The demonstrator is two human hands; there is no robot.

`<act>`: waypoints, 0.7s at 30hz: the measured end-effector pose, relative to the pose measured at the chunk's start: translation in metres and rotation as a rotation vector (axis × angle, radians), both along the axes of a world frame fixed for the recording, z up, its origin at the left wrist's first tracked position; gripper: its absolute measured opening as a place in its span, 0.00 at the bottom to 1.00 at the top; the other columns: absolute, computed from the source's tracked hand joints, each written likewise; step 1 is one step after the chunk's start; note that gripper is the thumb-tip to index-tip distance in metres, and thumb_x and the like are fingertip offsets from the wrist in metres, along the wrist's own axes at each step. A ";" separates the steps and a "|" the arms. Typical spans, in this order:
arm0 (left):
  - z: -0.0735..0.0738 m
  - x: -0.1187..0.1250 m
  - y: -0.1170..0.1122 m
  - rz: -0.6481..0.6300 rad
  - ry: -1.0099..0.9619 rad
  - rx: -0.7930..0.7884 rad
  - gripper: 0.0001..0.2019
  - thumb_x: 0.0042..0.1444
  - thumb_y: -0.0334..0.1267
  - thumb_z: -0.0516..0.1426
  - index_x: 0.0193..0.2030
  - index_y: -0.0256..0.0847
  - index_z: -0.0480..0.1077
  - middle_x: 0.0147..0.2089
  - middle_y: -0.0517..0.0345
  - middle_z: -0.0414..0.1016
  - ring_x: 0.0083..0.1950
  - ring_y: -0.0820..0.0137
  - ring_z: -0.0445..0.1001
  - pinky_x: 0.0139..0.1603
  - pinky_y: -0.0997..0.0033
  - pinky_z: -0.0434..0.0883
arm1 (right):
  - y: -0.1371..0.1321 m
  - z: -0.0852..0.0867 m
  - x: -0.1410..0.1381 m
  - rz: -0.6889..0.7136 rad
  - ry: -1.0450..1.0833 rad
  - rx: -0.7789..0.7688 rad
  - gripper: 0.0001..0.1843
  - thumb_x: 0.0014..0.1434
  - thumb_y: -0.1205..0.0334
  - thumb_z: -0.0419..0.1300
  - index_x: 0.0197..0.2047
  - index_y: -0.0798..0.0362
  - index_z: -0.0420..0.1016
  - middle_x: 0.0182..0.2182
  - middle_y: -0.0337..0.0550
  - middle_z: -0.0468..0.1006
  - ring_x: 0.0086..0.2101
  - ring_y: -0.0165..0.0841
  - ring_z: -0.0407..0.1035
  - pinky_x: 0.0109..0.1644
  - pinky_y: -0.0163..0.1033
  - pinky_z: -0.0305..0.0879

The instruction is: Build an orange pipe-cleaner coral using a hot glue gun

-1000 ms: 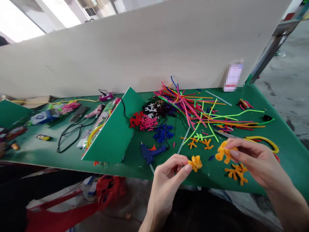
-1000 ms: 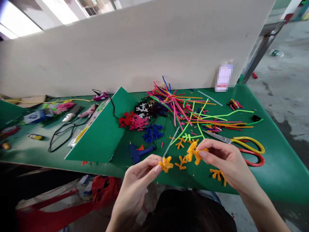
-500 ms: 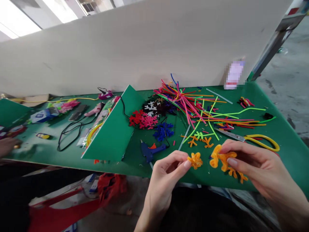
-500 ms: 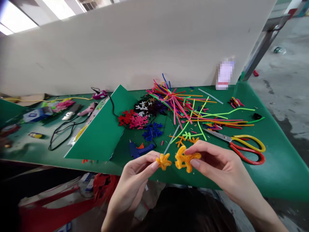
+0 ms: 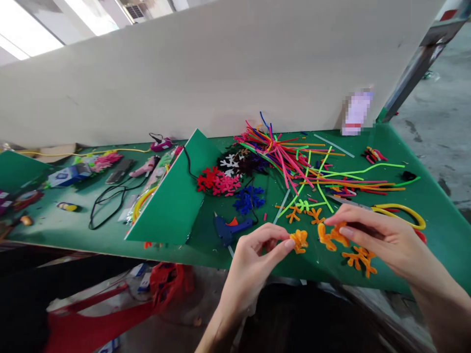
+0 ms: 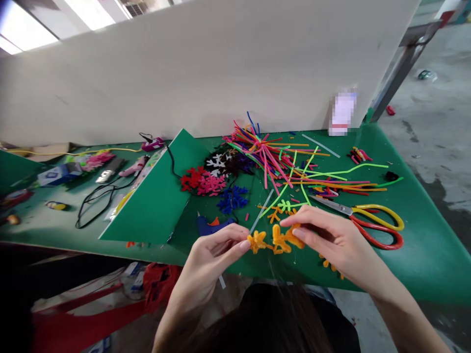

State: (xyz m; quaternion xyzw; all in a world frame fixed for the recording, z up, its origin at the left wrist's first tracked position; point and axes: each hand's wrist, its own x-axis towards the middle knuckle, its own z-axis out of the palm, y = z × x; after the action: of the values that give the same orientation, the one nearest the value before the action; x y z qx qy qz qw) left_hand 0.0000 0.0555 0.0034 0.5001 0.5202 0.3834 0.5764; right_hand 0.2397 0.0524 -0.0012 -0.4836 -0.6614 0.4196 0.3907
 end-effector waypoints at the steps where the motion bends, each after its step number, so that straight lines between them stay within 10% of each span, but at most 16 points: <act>1: -0.002 -0.001 0.005 -0.018 0.018 -0.014 0.08 0.49 0.42 0.66 0.28 0.38 0.77 0.32 0.57 0.74 0.34 0.71 0.68 0.34 0.74 0.64 | 0.005 -0.001 0.001 0.016 -0.053 0.038 0.11 0.64 0.54 0.58 0.46 0.41 0.79 0.40 0.38 0.78 0.39 0.32 0.73 0.42 0.33 0.71; 11: -0.057 -0.014 0.087 0.181 0.106 -0.023 0.17 0.35 0.48 0.70 0.27 0.36 0.80 0.27 0.53 0.79 0.31 0.68 0.72 0.33 0.71 0.65 | 0.051 -0.032 -0.007 -0.224 -0.260 0.350 0.12 0.66 0.57 0.54 0.48 0.52 0.71 0.36 0.45 0.75 0.35 0.36 0.72 0.38 0.40 0.70; 21: 0.007 0.001 0.061 0.125 0.099 0.238 0.08 0.47 0.41 0.67 0.31 0.39 0.80 0.30 0.59 0.80 0.33 0.72 0.74 0.35 0.74 0.69 | 0.025 0.043 -0.003 -0.371 0.163 0.398 0.04 0.62 0.62 0.60 0.38 0.46 0.76 0.36 0.38 0.74 0.35 0.31 0.70 0.39 0.36 0.69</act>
State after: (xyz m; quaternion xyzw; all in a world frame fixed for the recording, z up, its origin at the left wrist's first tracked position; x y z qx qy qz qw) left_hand 0.0010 0.1170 0.0109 0.5498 0.5290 0.4526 0.4616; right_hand 0.2362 0.0771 0.0419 -0.4747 -0.5976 0.2402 0.5998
